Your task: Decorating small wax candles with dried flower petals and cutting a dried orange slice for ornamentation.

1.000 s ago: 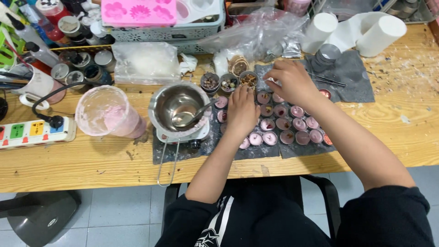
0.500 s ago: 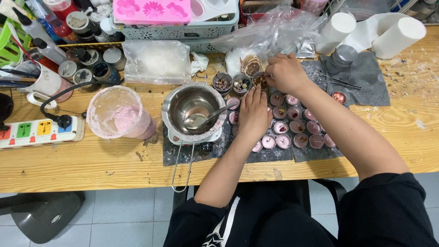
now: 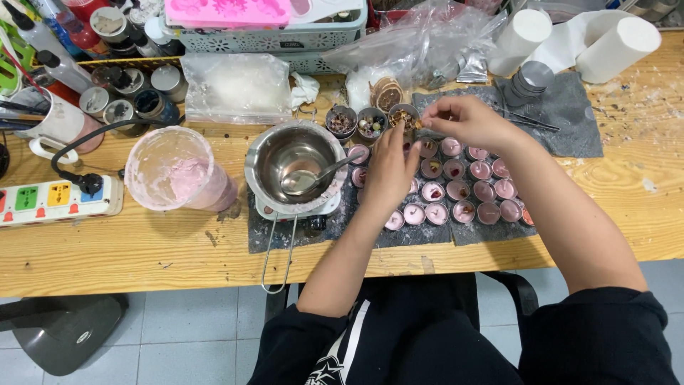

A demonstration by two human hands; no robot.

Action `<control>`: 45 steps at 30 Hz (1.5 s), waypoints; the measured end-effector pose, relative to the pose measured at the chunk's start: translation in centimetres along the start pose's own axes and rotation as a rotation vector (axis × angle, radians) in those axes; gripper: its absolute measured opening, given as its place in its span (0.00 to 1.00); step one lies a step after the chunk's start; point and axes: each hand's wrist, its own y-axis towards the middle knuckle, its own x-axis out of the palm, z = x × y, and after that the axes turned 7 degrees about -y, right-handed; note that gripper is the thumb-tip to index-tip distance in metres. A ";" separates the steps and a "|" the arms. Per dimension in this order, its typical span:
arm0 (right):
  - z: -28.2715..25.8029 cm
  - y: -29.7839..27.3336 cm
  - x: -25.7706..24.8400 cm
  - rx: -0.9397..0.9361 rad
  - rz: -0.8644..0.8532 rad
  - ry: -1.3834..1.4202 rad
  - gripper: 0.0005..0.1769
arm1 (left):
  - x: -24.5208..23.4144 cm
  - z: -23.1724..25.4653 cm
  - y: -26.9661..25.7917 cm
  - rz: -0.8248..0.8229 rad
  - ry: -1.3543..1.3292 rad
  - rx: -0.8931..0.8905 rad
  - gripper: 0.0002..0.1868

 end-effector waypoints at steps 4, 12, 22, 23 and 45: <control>-1.6 -3.0 0.5 0.098 -0.012 0.043 0.11 | -1.2 1.4 -0.2 -0.050 -0.239 -0.078 0.24; -4.3 -8.3 2.4 0.014 0.229 0.047 0.10 | -2.2 2.9 -1.2 -0.078 -0.331 0.028 0.12; -5.1 -11.6 4.9 -0.194 0.328 -0.188 0.08 | -3.6 4.7 -5.0 -0.175 -0.137 -0.041 0.12; -5.2 -11.7 5.0 -0.180 0.311 -0.160 0.08 | -3.9 4.5 -5.5 -0.147 -0.097 0.036 0.11; -5.1 -12.0 9.2 -0.096 0.150 -0.626 0.10 | -3.1 1.0 -9.7 -0.124 0.282 0.265 0.09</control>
